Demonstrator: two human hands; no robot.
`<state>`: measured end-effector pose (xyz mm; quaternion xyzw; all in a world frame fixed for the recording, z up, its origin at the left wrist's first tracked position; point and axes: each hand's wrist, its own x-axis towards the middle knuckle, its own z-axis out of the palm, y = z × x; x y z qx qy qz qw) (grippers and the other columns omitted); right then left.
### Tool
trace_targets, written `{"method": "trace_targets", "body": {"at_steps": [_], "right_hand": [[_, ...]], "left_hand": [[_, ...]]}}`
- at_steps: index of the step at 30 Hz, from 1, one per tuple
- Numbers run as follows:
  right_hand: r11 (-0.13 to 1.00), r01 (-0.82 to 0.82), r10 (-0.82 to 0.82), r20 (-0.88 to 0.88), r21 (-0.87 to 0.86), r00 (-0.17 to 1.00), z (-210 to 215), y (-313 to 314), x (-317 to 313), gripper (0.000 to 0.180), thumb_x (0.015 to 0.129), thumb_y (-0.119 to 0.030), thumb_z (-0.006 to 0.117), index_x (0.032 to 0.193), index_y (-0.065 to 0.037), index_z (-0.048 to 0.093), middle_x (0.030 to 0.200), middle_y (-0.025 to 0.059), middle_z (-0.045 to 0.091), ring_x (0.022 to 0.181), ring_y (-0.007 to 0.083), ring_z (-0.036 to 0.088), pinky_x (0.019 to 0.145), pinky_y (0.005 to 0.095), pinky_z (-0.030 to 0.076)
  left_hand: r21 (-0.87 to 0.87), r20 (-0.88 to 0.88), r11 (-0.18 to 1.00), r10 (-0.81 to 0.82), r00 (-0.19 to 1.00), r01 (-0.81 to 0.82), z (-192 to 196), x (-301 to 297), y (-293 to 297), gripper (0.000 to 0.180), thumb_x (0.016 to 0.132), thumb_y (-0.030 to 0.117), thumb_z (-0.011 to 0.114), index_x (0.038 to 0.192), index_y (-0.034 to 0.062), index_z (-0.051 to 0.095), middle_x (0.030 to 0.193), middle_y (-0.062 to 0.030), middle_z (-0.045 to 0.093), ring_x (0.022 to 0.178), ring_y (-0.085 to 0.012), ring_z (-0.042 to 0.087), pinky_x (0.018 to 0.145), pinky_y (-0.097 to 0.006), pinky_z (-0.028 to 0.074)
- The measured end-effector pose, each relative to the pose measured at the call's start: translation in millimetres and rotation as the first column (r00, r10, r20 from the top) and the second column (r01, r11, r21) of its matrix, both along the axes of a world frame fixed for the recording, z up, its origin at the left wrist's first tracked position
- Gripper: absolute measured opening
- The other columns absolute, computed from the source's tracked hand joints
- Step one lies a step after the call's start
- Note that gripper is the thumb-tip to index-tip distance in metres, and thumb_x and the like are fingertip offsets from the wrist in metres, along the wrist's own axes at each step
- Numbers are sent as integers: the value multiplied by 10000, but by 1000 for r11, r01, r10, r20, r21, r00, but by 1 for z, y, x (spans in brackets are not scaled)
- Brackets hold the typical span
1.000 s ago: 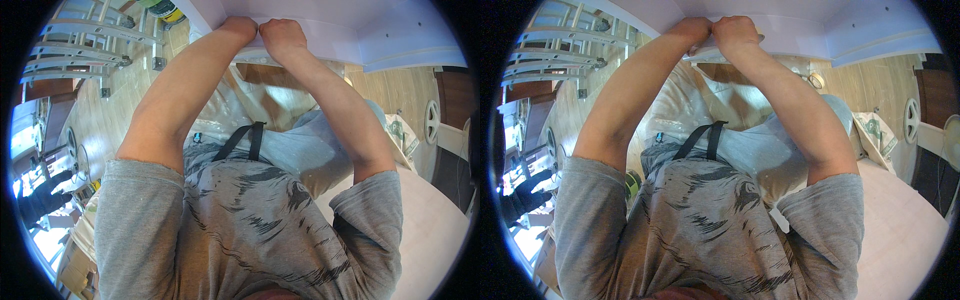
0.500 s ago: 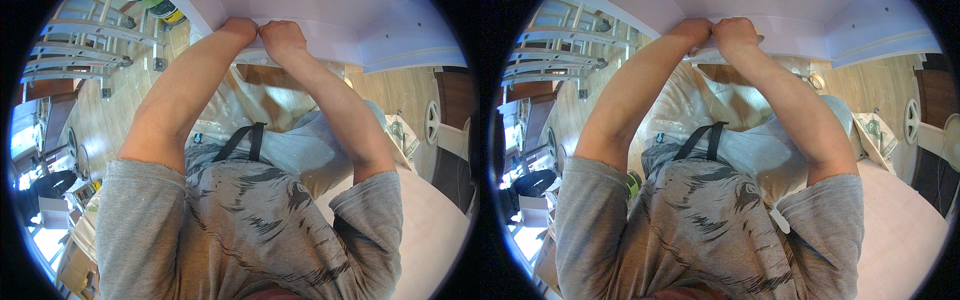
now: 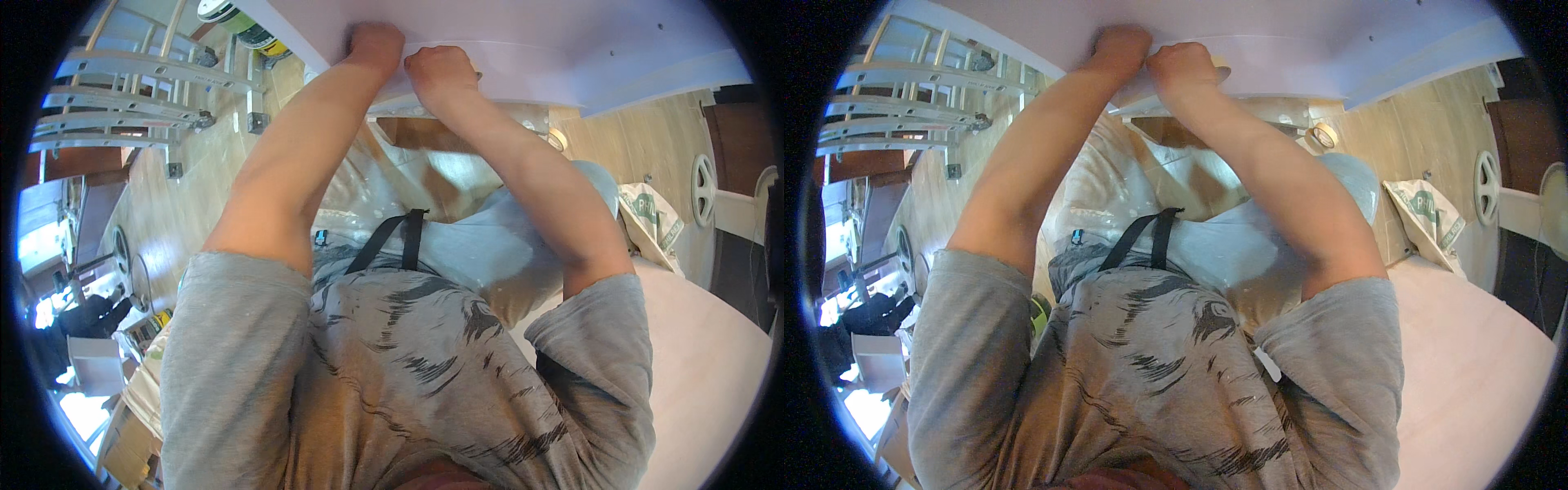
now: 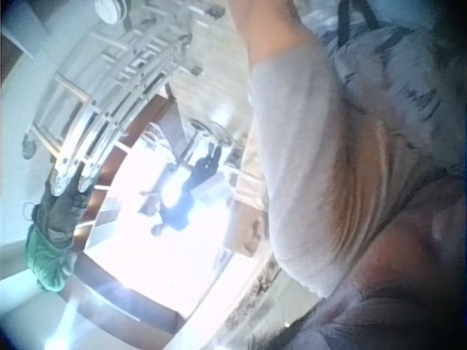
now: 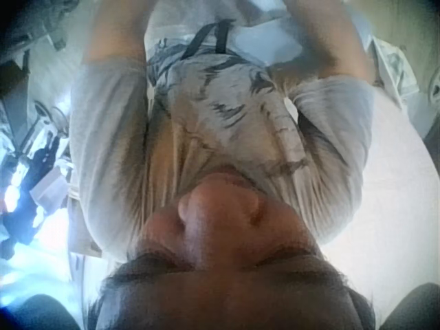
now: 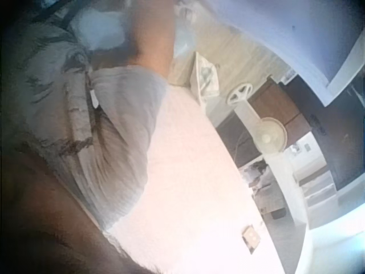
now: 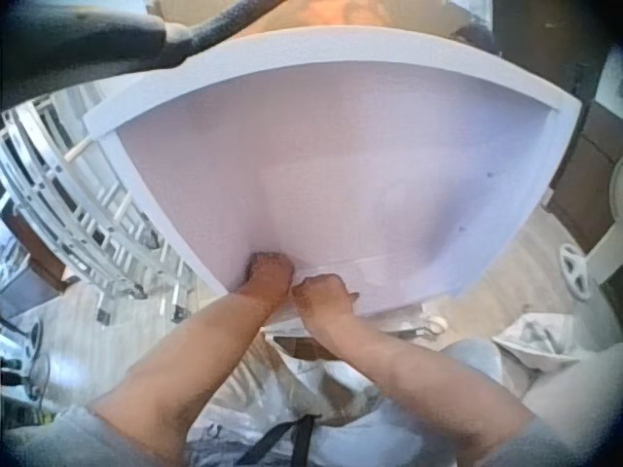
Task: The person wipes the edges and corners of a white cabinet with a cloth, then applies small pieces of tape to the interior edges. The person rotates the cabinet to access different sides and continues wiping and taping.
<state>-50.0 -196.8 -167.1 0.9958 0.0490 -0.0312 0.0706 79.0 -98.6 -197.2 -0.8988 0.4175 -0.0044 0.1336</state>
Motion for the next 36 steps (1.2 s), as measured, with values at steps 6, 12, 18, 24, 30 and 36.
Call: {"method": "trace_targets", "body": {"at_steps": [6, 12, 18, 24, 30, 36], "right_hand": [[988, 95, -97, 11, 119, 995, -12, -7, 3, 195, 903, -127, 623, 982, -144, 800, 977, 112, 784, 963, 301, 760, 798, 429, 612], [996, 23, -26, 34, 89, 999, -4, 3, 4, 196, 904, -154, 663, 1017, -155, 823, 1091, 69, 792, 1042, 248, 755, 800, 399, 600], [993, 31, -38, 55, 115, 998, -11, -12, -6, 210, 892, -174, 683, 1056, -136, 808, 1099, 76, 785, 1026, 250, 753, 799, 400, 595], [993, -61, 51, 100, 103, 994, -3, -14, -4, 174, 843, -198, 717, 941, -77, 796, 982, 109, 785, 991, 290, 753, 831, 417, 604], [846, 71, 16, -158, 528, 987, 19, -77, -7, 295, 823, -337, 763, 940, -68, 799, 932, 108, 786, 902, 273, 755, 770, 405, 589], [790, 139, 20, -251, 597, 968, 10, -169, -21, 366, 813, -369, 808, 869, -10, 759, 860, 134, 726, 722, 216, 698, 721, 378, 555]], "left_hand": [[-176, -135, 983, 32, 990, -56, 33, -46, 8, 204, 905, 125, 601, 988, 6, 746, 986, -226, 734, 947, -450, 717, 856, -546, 577], [-139, -148, 990, -29, 989, 8, -4, -125, 73, 490, 947, 114, 554, 1402, -69, 563, 1486, -284, 535, 1373, -432, 535, 1101, -487, 481], [-191, -132, 980, 26, 991, -52, -50, -166, 25, 676, 962, 208, 550, 1530, -122, 390, 1643, -285, 340, 1566, -437, 250, 1275, -571, 205], [-263, 26, 960, 104, 994, -93, -88, -174, 27, 796, 899, 224, 623, 1590, -36, 325, 1649, -301, 283, 1560, -478, 220, 1248, -640, 220], [-289, -74, 946, 131, 989, -147, -66, -180, 21, 895, 883, 153, 622, 1646, -17, 185, 1693, -289, 202, 1576, -469, 197, 1249, -644, 205], [-280, -146, 945, 134, 980, -171, -59, -178, 21, 861, 917, 97, 579, 1655, -14, 151, 1706, -292, 168, 1580, -466, 195, 1249, -642, 199]]}}
